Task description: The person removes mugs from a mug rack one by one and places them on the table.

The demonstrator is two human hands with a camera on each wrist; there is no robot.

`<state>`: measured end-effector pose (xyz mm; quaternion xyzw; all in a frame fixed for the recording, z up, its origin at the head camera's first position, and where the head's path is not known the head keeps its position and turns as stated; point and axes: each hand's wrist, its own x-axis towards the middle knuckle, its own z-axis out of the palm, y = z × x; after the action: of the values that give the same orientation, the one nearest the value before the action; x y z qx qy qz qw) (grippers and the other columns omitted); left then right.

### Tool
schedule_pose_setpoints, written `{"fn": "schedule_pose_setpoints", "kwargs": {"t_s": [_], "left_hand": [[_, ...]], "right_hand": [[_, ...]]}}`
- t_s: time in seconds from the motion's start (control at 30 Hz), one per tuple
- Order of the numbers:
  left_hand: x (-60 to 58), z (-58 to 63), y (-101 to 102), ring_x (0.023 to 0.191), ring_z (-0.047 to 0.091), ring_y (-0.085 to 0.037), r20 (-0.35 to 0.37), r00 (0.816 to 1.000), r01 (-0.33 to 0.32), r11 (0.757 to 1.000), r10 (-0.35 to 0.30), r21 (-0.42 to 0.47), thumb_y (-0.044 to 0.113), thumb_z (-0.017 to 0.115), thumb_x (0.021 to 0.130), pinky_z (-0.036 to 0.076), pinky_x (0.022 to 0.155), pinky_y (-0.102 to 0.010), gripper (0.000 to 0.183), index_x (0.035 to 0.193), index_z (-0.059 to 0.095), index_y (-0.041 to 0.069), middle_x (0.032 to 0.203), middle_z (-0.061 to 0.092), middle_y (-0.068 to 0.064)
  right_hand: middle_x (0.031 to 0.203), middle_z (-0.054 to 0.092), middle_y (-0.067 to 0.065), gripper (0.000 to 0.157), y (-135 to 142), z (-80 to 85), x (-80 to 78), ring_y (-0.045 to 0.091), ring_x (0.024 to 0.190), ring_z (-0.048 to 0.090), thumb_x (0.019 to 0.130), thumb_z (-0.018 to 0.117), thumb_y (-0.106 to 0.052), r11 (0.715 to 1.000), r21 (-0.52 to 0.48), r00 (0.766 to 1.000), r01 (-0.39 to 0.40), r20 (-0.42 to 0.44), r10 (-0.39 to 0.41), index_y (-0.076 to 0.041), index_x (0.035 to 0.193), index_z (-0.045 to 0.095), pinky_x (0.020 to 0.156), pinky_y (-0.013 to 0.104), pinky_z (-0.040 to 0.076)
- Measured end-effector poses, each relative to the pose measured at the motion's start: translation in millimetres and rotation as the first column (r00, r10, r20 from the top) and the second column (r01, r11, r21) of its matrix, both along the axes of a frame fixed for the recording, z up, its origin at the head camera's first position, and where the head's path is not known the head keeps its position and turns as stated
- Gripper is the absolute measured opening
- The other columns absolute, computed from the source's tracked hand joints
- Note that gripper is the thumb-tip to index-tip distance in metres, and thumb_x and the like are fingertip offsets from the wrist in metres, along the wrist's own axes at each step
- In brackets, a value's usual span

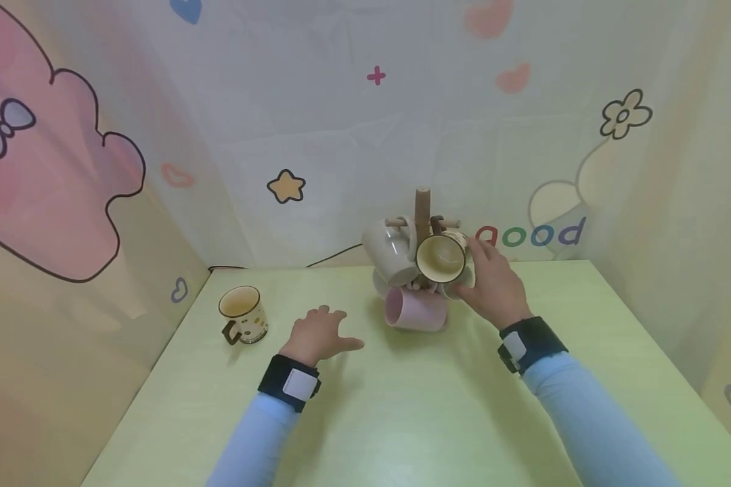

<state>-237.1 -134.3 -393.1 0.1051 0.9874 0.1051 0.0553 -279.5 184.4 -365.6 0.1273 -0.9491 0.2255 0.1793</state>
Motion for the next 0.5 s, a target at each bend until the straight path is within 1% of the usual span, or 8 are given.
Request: {"fn": "schedule_pose_setpoints", "kwargs": {"t_s": [0.1,0.23,0.33,0.5], "left_hand": [[6.1,-6.1,2.0,0.123,0.051,-0.041,0.026,1.0,0.004,1.0,-0.005,0.012,0.057,0.072,0.083,0.045,0.093,-0.06,0.073,0.137,0.058,0.01,0.136,0.053,-0.022],[11.0,-12.6,3.9,0.122,0.052,-0.041,0.044,0.999,0.007,1.0,-0.008,0.025,0.056,0.073,0.082,0.044,0.094,-0.06,0.073,0.136,0.059,0.009,0.135,0.054,-0.022],[12.4,-16.6,4.3,0.121,0.053,-0.041,0.044,0.999,0.008,1.0,-0.009,0.024,0.057,0.073,0.082,0.045,0.093,-0.059,0.073,0.136,0.059,0.009,0.134,0.056,-0.022],[14.8,-18.4,4.8,0.119,0.054,-0.041,0.037,0.999,0.009,1.0,-0.009,0.025,0.057,0.072,0.082,0.046,0.091,-0.058,0.073,0.135,0.06,0.008,0.131,0.057,-0.021]], "right_hand": [[0.146,0.04,0.029,0.099,-4.4,-4.0,-3.5,0.049,0.128,0.043,0.073,0.088,-0.023,1.0,-0.02,0.998,-0.02,-0.061,0.019,0.002,0.15,0.031,0.097,0.063,0.042],[0.143,0.044,0.028,0.101,-8.1,-8.5,-8.1,0.048,0.125,0.047,0.069,0.092,-0.024,0.999,-0.046,0.992,-0.029,-0.124,0.023,-0.001,0.148,0.034,0.095,0.063,0.043],[0.141,0.046,0.027,0.101,-10.3,-11.7,-11.3,0.047,0.125,0.048,0.067,0.093,-0.024,0.997,-0.076,0.99,-0.032,-0.139,0.022,-0.004,0.147,0.035,0.096,0.063,0.042],[0.138,0.048,0.026,0.102,-15.1,-14.1,-15.0,0.045,0.123,0.049,0.065,0.095,-0.021,0.992,-0.119,0.987,-0.04,-0.159,0.02,-0.007,0.145,0.034,0.097,0.063,0.042]]}}
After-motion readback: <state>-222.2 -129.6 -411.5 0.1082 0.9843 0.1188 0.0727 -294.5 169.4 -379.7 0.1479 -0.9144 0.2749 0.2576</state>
